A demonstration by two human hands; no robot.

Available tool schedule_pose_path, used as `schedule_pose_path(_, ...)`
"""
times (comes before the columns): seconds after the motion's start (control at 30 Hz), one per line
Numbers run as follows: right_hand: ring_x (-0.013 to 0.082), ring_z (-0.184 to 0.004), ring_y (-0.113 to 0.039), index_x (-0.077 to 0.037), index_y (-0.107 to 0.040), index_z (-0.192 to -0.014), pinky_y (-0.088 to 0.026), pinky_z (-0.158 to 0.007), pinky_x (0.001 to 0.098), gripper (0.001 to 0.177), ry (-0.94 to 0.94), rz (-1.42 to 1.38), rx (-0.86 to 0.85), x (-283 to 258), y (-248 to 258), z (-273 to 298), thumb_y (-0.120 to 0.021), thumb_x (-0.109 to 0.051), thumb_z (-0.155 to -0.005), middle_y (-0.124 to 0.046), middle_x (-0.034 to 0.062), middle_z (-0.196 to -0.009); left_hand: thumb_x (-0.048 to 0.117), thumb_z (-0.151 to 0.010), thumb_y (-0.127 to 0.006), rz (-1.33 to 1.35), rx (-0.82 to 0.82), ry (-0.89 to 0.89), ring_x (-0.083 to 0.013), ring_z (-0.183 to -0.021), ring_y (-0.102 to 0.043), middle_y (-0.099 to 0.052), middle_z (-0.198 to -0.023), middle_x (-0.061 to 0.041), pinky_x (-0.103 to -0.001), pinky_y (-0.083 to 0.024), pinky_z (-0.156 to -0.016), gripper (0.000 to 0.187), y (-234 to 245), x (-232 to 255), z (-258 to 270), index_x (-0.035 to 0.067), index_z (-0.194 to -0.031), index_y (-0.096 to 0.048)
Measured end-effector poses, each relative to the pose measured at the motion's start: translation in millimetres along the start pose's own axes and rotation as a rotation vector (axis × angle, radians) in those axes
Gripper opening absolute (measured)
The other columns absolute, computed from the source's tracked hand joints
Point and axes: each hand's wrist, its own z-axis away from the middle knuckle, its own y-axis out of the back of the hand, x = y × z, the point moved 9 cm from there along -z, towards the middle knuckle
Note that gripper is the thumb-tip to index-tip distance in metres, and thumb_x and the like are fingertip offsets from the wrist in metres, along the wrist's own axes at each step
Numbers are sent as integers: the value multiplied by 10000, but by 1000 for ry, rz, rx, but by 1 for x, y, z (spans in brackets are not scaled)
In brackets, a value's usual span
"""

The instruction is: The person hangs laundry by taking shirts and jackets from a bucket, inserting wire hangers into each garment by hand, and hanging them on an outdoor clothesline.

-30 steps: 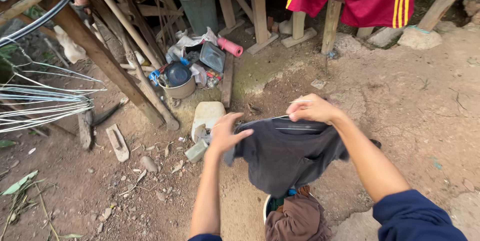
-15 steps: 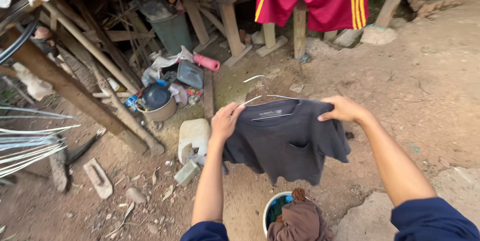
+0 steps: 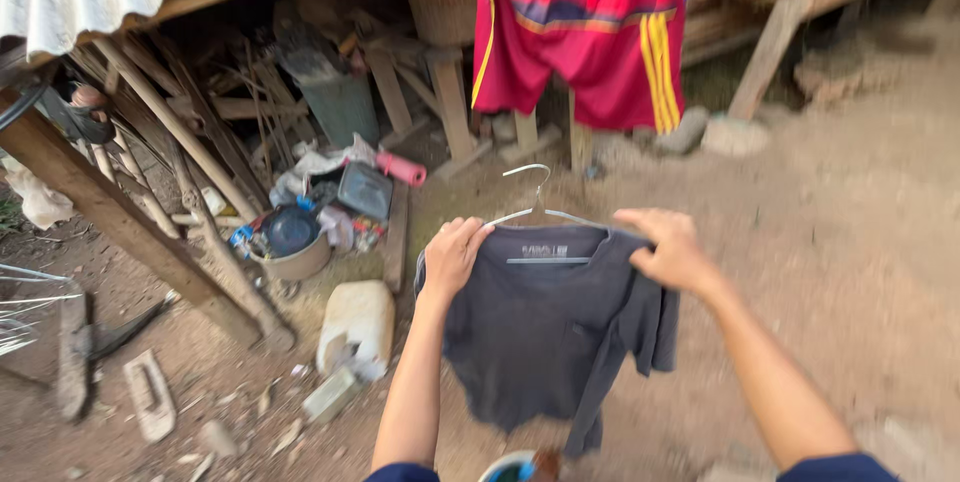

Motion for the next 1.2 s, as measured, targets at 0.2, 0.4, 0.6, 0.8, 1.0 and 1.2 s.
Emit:
schedule_pose_path(0.2,314,-953,-652,-221,-610,-1364,-512,-887,432,579,-45,-106,-40,16,56,-47,-709,-225,-794,-697,40,-1223,354,-963,-651,11,103,-8,-293,-835,-651,-659,-836,-55,-424,-510,-713,215,-67,56,-65,149,-926,-702)
schedule_pose_path(0.4,252,-657,-636,-305,-670,-1316,-527,-632,384,380,130,170,269,43,101,-80,-662,-239,-941,-643,10,-789,352,-971,-654,49,55,-22,-295,-831,-648,-652,-830,-65,-416,-514,-732,215,-126,100,-123,149,-925,-708)
schedule_pose_path(0.6,233,-583,-607,-330,-676,-1323,-500,-544,374,455,181,339,444,78,132,-115,-654,-152,-905,-601,2,-745,376,-969,-669,53,89,-59,-320,-826,-647,-657,-822,-86,-443,-488,-732,236,-151,115,-184,146,-960,-719)
schedule_pose_path(0.8,238,-555,-598,-381,-674,-1329,-493,-524,375,453,144,456,529,116,154,-196,-658,-173,-927,-586,7,-741,406,-950,-662,-54,234,-108,-290,-820,-675,-702,-813,-59,-452,-435,-758,253,-162,113,-280,162,-942,-727)
schedule_pose_path(1.0,247,-558,-631,-380,-678,-1335,-501,-505,390,428,145,539,637,147,162,-330,-609,-198,-954,-614,10,-764,381,-942,-665,-79,415,-188,-318,-1038,-659,-708,-1054,-98,-484,-440,-948,364,-164,74,-400,159,-1230,-667)
schedule_pose_path(1.2,274,-628,-687,-384,-676,-1322,-533,-528,425,427,128,569,672,169,151,-490,-553,-205,-954,-669,26,-848,397,-921,-697,-160,380,-160,-429,-1367,-454,-524,-1447,-236,-516,-348,-1100,629,-172,12,-520,123,-1450,-498)
